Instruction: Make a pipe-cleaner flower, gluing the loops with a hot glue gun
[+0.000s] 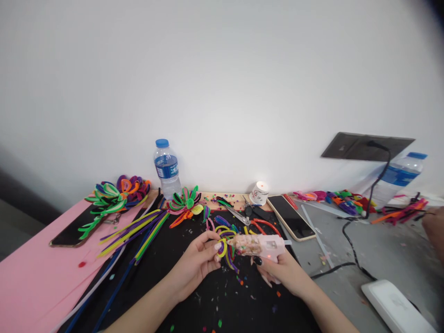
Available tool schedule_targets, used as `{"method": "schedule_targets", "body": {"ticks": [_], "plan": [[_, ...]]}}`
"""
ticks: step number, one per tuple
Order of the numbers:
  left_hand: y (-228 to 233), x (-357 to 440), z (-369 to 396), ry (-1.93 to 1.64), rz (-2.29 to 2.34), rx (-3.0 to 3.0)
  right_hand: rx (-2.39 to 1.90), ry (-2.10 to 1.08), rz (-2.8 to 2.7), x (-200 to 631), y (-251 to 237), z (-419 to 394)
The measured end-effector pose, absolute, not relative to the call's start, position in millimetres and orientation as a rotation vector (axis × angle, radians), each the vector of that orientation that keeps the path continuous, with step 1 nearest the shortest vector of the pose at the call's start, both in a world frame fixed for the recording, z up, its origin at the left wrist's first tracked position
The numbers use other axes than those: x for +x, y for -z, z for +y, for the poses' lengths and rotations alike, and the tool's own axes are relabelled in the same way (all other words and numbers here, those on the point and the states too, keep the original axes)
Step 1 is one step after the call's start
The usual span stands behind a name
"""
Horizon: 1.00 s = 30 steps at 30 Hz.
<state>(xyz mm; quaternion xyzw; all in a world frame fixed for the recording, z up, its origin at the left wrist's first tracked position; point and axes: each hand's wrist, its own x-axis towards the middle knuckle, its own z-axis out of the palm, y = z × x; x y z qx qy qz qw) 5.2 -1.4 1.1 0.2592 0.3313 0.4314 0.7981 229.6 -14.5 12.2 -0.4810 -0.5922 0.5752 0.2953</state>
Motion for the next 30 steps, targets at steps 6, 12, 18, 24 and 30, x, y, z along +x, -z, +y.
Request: {"method": "schedule_targets", "body": {"ticks": [6,12,18,24,30], "plan": [[0.0,5.1,-2.6,-0.927,0.705,0.566,-1.285,-1.549,-1.544,230.3,-9.0,-14.5],[0.0,5.2,-1.9,-0.93,0.706,0.555,-1.273,-1.547,-1.543,229.4,-10.6,-14.3],[-1.0,4.9,-1.6,-0.951,0.737,0.53,-1.271,-1.558,-1.545,229.8,-11.4,-15.2],[-5.5,7.6,-1.5,-0.988,0.78,0.503,-1.256,-1.552,-1.57,229.0,-10.4,-16.0],[-5.9,8.4,-0.8,-0.996,0.805,0.49,-1.214,-1.581,-1.524,228.6,-7.2,-15.6]]}}
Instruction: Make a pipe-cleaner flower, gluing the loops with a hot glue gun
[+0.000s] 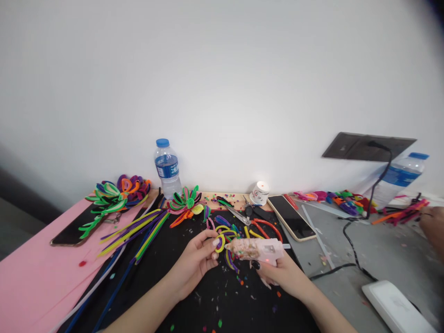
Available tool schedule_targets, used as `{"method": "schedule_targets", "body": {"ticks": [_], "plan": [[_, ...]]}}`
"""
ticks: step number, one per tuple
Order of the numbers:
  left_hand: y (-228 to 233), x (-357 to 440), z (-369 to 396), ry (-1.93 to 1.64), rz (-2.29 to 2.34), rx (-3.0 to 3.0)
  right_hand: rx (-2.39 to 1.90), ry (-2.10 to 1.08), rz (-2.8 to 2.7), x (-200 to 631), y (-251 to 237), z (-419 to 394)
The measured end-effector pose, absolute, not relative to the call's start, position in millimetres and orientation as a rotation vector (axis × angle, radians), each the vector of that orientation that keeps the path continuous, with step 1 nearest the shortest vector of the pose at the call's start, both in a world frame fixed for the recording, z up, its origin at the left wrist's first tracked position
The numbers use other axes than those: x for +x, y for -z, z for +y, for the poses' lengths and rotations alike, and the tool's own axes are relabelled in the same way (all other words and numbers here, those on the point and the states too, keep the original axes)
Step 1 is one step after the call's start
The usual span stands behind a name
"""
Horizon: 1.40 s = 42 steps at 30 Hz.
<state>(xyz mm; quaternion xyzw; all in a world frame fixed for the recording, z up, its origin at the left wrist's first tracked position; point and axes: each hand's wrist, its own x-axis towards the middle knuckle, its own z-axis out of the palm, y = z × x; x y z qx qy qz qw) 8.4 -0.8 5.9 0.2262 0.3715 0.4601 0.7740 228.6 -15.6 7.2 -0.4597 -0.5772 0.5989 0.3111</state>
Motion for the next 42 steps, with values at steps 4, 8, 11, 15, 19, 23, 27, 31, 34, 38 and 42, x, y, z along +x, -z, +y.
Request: {"method": "schedule_targets", "body": {"ticks": [4,8,11,15,19,23,27,31,34,38,42], "plan": [[-5.8,8.6,-0.1,-1.005,0.806,0.482,-1.235,-1.575,-1.511,227.9,-9.6,-17.0],[-6.5,9.4,0.3,-1.007,0.809,0.478,-1.238,-1.55,-1.527,226.4,-13.4,-18.4],[-6.9,9.7,0.1,-1.007,0.817,0.483,-1.249,-1.548,-1.555,226.8,-13.2,-18.7],[-7.0,9.5,-0.1,-1.002,0.828,0.486,-1.237,-1.525,-1.572,228.8,-10.9,-18.5],[-6.5,9.1,-0.1,-1.001,0.817,0.485,-1.22,-1.506,-1.59,230.0,-10.2,-17.6],[-6.2,8.6,0.1,-1.004,0.816,0.485,-1.225,-1.506,-1.597,230.1,-9.9,-17.2],[-4.9,7.4,-0.1,-0.989,0.805,0.495,-1.234,-1.511,-1.587,229.7,-10.7,-17.3],[-3.5,7.0,-0.3,-0.983,0.796,0.51,-1.261,-1.517,-1.57,228.6,-12.9,-17.2],[-3.2,7.2,0.2,-0.985,0.809,0.512,-1.263,-1.512,-1.544,227.9,-13.7,-17.0],[-2.8,6.7,0.6,-0.96,0.793,0.523,-1.254,-1.528,-1.551,227.9,-13.5,-16.6],[-3.4,6.3,-0.5,-0.96,0.804,0.525,-1.257,-1.514,-1.553,228.0,-12.7,-16.8]]}}
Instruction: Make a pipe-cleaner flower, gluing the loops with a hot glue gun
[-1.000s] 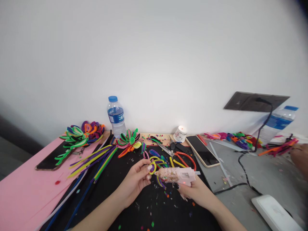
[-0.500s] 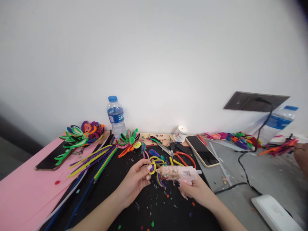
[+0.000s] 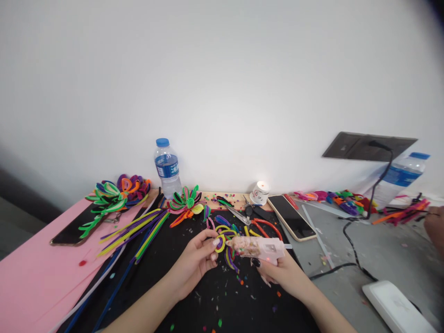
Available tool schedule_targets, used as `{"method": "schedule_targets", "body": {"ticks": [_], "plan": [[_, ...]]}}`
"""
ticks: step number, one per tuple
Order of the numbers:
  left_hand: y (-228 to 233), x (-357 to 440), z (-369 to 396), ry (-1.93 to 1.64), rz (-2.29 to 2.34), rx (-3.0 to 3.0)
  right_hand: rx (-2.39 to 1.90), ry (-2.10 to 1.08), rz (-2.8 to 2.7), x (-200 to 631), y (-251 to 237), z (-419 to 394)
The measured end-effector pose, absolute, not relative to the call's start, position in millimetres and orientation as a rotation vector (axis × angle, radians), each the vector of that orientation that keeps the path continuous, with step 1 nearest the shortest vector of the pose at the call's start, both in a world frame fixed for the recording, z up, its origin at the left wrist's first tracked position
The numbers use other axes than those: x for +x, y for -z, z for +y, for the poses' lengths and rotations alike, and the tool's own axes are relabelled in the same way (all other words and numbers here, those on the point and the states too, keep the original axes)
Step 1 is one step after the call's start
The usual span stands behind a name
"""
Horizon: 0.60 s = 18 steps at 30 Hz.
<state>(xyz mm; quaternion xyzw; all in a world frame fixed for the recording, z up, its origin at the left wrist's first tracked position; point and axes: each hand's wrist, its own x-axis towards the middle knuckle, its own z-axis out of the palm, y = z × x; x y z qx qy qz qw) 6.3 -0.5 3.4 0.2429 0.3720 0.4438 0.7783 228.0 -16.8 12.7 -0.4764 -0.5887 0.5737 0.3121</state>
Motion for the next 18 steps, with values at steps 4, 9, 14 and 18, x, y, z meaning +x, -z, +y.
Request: {"method": "schedule_targets", "body": {"ticks": [4,9,14,18], "plan": [[-3.3,5.8,-1.3,-0.949,0.792,0.531,-1.284,-1.5,-1.547,228.3,-10.7,-16.9],[-2.8,5.7,-0.5,-0.941,0.779,0.541,-1.298,-1.5,-1.531,229.5,-7.8,-16.9],[-4.5,6.7,-1.1,-0.933,0.776,0.546,-1.303,-1.498,-1.539,228.6,-9.7,-16.1],[-3.6,6.1,-2.2,-0.929,0.754,0.554,-1.293,-1.496,-1.545,227.8,-10.9,-15.4]]}}
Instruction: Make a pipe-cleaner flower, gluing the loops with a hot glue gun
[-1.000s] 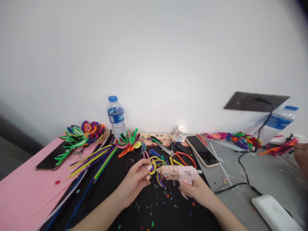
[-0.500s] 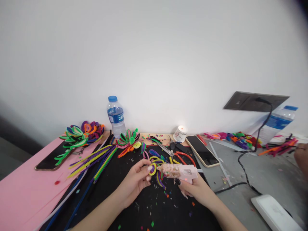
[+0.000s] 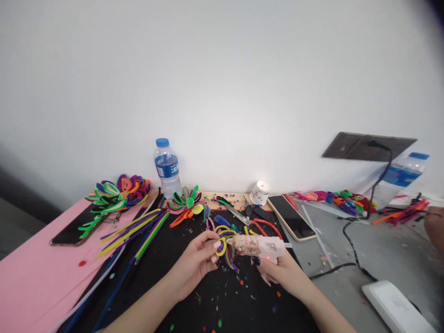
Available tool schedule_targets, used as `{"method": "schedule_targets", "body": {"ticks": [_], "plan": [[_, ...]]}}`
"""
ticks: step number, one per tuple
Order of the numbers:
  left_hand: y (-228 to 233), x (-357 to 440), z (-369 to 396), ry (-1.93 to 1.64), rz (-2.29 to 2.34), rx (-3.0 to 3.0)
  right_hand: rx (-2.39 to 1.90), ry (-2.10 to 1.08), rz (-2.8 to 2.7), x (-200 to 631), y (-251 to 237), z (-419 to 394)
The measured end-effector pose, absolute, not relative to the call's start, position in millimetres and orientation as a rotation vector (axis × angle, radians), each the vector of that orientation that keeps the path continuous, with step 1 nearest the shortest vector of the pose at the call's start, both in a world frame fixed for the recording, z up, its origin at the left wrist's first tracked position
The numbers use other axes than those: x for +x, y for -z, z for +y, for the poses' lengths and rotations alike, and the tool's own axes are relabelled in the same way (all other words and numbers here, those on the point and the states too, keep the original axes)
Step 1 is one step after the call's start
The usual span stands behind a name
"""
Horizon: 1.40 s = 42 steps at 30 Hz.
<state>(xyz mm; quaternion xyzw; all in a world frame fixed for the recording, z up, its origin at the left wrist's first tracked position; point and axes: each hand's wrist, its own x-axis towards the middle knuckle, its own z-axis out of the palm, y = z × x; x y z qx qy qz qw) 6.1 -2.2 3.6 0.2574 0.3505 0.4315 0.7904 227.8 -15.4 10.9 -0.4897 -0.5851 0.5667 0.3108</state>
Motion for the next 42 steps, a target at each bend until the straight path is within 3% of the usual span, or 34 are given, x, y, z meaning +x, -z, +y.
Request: {"method": "schedule_targets", "body": {"ticks": [42], "plan": [[-3.5,5.4,-5.7,-0.83,0.692,0.639,-1.343,-1.343,-1.503,231.6,-8.2,-12.5]]}}
